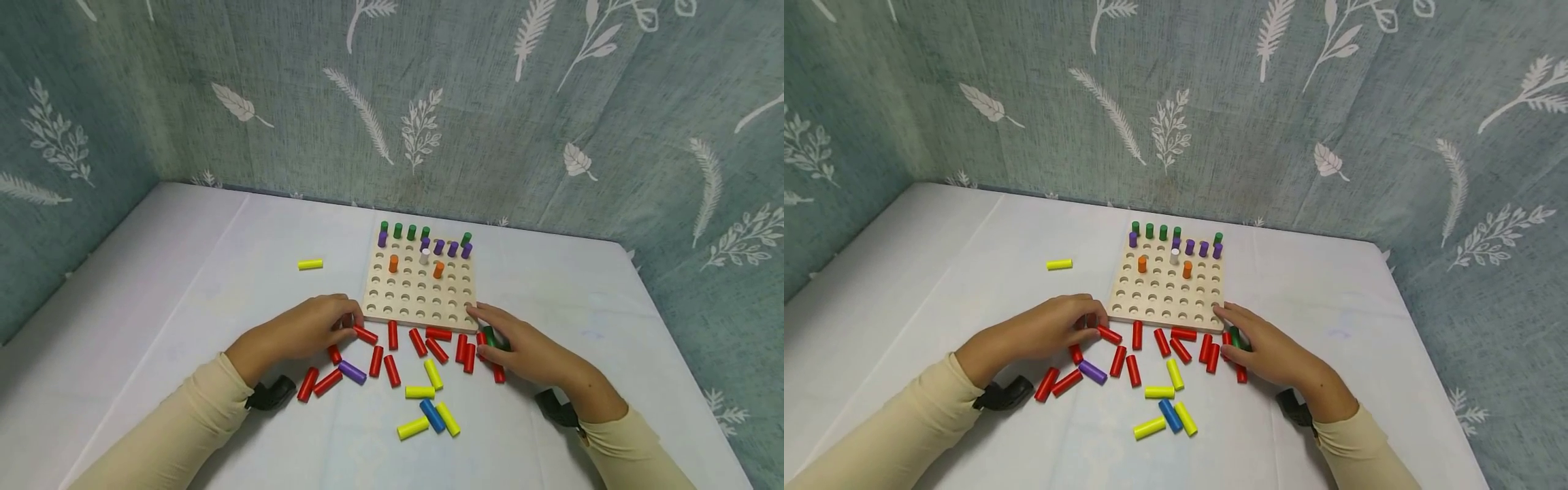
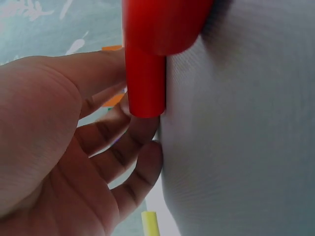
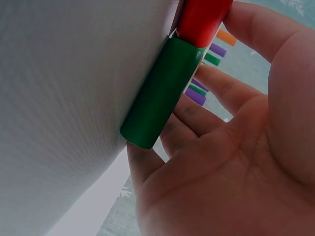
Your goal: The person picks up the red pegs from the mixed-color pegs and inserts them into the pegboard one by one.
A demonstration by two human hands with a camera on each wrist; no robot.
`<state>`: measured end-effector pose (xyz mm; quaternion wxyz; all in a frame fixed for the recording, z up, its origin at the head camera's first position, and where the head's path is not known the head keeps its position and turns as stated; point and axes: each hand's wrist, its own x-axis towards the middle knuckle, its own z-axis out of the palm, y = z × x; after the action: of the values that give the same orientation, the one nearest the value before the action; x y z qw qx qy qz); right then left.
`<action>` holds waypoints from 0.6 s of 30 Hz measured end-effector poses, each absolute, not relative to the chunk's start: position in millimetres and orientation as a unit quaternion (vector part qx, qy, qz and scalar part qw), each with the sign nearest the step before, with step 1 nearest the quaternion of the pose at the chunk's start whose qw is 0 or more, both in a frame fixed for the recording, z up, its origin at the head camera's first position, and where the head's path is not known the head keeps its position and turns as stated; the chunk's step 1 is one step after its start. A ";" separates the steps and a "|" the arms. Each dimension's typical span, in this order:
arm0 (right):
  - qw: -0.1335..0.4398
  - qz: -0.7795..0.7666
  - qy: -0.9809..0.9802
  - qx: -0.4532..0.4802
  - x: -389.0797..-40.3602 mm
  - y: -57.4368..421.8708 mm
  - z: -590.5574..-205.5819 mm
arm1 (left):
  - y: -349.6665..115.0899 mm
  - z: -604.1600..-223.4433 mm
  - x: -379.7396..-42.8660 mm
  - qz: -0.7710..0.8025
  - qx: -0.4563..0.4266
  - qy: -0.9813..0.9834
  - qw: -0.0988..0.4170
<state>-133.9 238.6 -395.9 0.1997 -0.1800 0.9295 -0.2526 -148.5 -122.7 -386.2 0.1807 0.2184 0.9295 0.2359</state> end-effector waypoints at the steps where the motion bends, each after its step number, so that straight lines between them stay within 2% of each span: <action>1: 0.200 -0.251 0.929 -0.182 -134.2 238.8 -395.8 | -123.0 -386.1 -149.1 0.238 0.218 0.929 0.183; 5: 0.202 -0.248 0.929 -0.184 -134.5 238.9 -393.2 | -125.2 -385.4 -151.7 0.252 0.217 0.923 0.193; 18: 0.188 -0.243 0.933 -0.186 -135.5 239.2 -395.7 | -135.0 -385.8 -158.6 0.340 0.213 0.899 0.178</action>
<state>-135.5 239.2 -395.7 0.1884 -0.1862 0.9331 -0.2432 -158.6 -135.0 -385.8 0.1780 0.2127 0.8986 0.3401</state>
